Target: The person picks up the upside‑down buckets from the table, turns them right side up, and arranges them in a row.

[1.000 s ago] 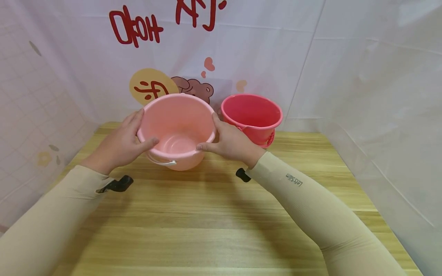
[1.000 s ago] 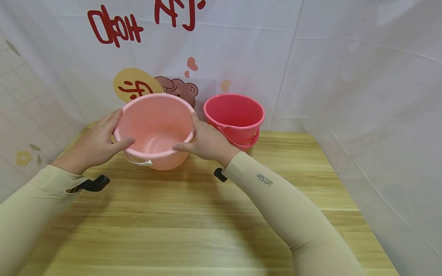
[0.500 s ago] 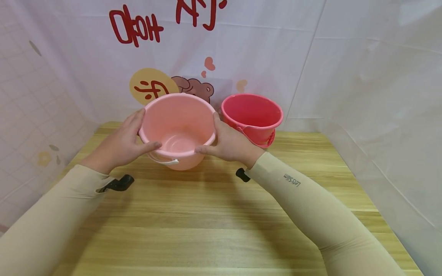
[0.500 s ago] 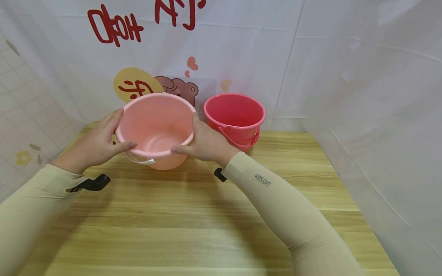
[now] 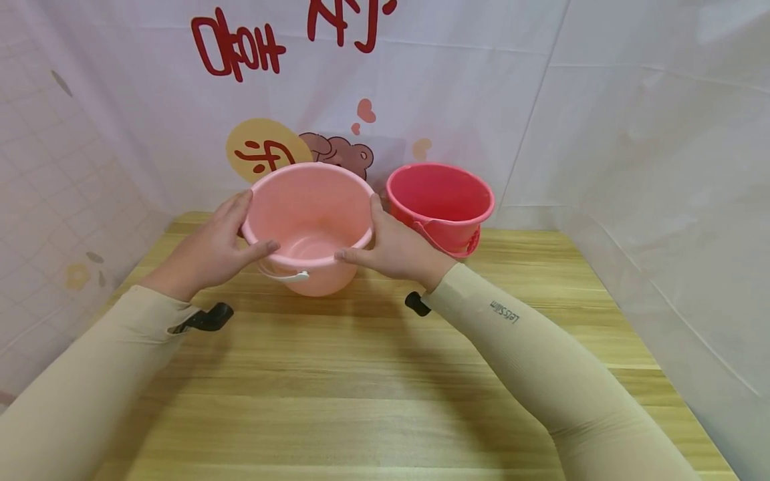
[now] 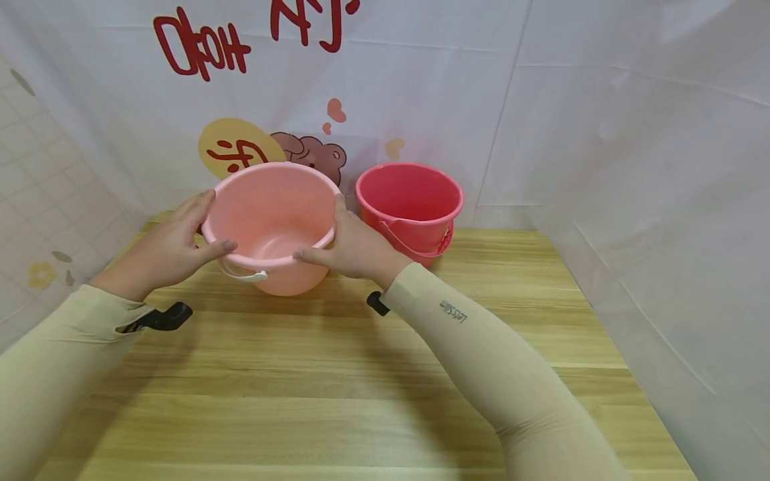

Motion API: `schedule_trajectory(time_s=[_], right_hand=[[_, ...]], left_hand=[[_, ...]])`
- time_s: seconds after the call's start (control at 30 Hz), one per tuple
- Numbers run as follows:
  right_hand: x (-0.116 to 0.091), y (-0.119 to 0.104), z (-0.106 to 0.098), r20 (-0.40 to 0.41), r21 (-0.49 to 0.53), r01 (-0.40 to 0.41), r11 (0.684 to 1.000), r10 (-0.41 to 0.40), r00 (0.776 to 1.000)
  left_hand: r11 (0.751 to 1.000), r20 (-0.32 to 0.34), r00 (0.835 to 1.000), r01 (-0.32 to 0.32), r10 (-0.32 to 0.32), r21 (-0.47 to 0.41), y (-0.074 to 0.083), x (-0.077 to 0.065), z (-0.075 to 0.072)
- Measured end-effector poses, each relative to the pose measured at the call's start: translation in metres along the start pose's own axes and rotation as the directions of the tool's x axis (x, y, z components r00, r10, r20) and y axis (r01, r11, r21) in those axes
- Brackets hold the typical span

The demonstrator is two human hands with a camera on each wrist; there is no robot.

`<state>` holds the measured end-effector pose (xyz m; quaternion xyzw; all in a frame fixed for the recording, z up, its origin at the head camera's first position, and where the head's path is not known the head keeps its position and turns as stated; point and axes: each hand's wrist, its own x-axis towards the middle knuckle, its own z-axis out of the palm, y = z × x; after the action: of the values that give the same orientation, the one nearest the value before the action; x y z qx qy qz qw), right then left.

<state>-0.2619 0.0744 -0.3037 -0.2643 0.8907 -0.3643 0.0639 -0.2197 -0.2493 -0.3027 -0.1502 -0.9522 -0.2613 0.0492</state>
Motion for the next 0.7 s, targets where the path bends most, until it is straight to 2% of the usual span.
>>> schedule_trajectory(time_s=[0.23, 0.47, 0.7], right_hand=[[0.0031, -0.0035, 0.0016, 0.009, -0.023, -0.060, 0.998, 0.060, 0.998], [0.0041, -0.0049, 0.0035, -0.020, -0.035, -0.061, 0.998, 0.060, 0.998], [0.0057, -0.0058, 0.0037, -0.014, -0.067, -0.102, 0.993, 0.101, 0.995]], left_hand=[[1.000, 0.009, 1.000, 0.011, -0.012, 0.011, -0.0016, 0.0033, -0.0011], [0.999, 0.010, 0.999, 0.031, -0.032, 0.021, -0.0049, 0.0056, -0.0002], [0.998, 0.012, 0.998, 0.055, -0.055, 0.019, -0.0032, 0.0065, -0.0001]])
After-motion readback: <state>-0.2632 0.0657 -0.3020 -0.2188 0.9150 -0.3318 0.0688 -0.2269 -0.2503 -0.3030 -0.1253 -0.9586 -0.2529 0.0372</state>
